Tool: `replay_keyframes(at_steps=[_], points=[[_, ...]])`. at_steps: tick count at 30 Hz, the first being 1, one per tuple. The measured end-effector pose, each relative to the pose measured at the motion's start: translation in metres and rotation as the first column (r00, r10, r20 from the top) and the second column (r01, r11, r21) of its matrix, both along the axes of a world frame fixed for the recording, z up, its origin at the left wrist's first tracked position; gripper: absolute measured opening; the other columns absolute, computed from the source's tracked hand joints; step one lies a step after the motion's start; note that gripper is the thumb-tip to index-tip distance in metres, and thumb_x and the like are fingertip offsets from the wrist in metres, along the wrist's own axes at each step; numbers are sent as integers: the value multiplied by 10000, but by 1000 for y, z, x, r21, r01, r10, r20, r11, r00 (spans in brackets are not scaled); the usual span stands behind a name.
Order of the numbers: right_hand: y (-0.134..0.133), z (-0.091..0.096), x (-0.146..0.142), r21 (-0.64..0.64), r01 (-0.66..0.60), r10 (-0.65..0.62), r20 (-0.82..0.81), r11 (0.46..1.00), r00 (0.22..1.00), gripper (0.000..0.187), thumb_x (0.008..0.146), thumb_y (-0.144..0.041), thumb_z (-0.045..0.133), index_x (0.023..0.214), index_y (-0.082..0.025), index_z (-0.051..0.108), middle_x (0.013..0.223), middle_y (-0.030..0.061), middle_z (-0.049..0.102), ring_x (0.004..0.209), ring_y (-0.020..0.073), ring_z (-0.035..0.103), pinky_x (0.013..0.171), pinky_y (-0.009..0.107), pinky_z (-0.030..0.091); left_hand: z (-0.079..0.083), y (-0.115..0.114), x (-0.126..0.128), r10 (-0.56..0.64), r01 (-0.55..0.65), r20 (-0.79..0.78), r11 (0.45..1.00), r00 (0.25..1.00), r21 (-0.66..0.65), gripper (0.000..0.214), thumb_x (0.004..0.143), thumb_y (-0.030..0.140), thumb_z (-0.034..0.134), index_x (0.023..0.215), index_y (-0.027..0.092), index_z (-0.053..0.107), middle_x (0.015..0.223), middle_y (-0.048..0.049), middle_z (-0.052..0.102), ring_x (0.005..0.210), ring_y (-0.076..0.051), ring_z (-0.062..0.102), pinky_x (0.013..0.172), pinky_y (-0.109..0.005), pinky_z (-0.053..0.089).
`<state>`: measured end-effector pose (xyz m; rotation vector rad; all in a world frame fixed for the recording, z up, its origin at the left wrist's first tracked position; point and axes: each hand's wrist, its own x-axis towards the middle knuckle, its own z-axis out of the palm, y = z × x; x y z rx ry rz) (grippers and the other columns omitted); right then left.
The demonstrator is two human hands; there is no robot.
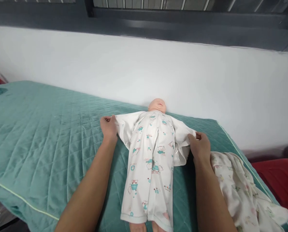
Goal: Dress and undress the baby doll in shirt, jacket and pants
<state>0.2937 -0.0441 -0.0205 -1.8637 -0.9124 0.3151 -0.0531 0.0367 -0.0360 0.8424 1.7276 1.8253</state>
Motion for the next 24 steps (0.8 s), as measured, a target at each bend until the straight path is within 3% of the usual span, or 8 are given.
replay_keyframes(at_steps=[4, 6, 8, 10, 11, 13, 17, 24], points=[[-2, -2, -9, 32, 7, -17, 321, 999, 947, 390, 768, -260, 566, 1130, -127, 625, 1130, 162, 647, 1049, 297, 598, 975, 472, 458, 1, -3, 2, 46, -43, -148, 999, 988, 26, 124, 855, 142, 578, 963, 177, 528, 927, -27, 578, 884, -163, 575, 871, -336, 488], [-1, -3, -20, 97, -77, 20, 492, 992, 871, 413, 809, -259, 547, 1193, -119, 609, 1229, 192, 612, 1194, 322, 531, 1046, 494, 411, 5, -7, 12, -21, 57, -380, 995, 925, 84, 205, 850, 130, 594, 1048, 184, 593, 1106, -69, 623, 1127, -220, 552, 1054, -393, 417], [3, -4, -32, 92, -185, 92, 608, 979, 788, 426, 867, -274, 519, 1258, -123, 595, 1316, 196, 582, 1268, 320, 487, 1090, 494, 377, 7, -9, 22, -152, 281, -691, 957, 707, 77, 287, 897, 178, 566, 1177, 213, 619, 1281, -82, 615, 1301, -251, 474, 1148, -428, 345], [11, -4, -41, 15, -273, 190, 679, 962, 709, 432, 923, -265, 460, 1316, -134, 583, 1392, 184, 550, 1306, 305, 466, 1115, 481, 353, 6, -9, 31, -269, 465, -880, 883, 392, -63, 367, 951, 215, 493, 1301, 250, 596, 1415, -71, 568, 1395, -262, 406, 1183, -467, 309], [16, -3, -45, -39, -297, 238, 698, 954, 675, 439, 944, -250, 423, 1340, -144, 578, 1419, 173, 539, 1323, 299, 455, 1123, 479, 341, 4, -8, 34, -312, 496, -907, 857, 283, -139, 398, 968, 220, 460, 1344, 270, 579, 1464, -58, 538, 1428, -262, 374, 1195, -482, 291], [27, -1, -49, -140, -302, 309, 707, 943, 636, 463, 969, -219, 361, 1383, -182, 566, 1458, 146, 526, 1342, 292, 442, 1123, 489, 327, 1, -5, 36, -361, 473, -917, 846, 168, -246, 443, 986, 222, 417, 1403, 297, 545, 1529, -43, 484, 1465, -262, 332, 1210, -506, 253], [46, 4, -51, -240, -283, 368, 695, 929, 618, 495, 984, -199, 323, 1415, -258, 559, 1439, 104, 569, 1278, 292, 500, 1106, 524, 314, -3, 3, 34, -363, 363, -924, 883, 123, -299, 469, 987, 249, 423, 1444, 309, 509, 1538, -48, 479, 1434, -265, 379, 1219, -519, 204], [69, 6, -29, -308, -371, 475, 681, 876, 557, 551, 904, -133, 389, 1396, -261, 603, 1343, 87, 652, 1160, 293, 589, 983, 405, 436, 3, 8, 33, -357, 248, -917, 918, 177, -309, 472, 956, 193, 420, 1387, 317, 567, 1392, -49, 611, 1270, -259, 515, 1132, -464, 316]])
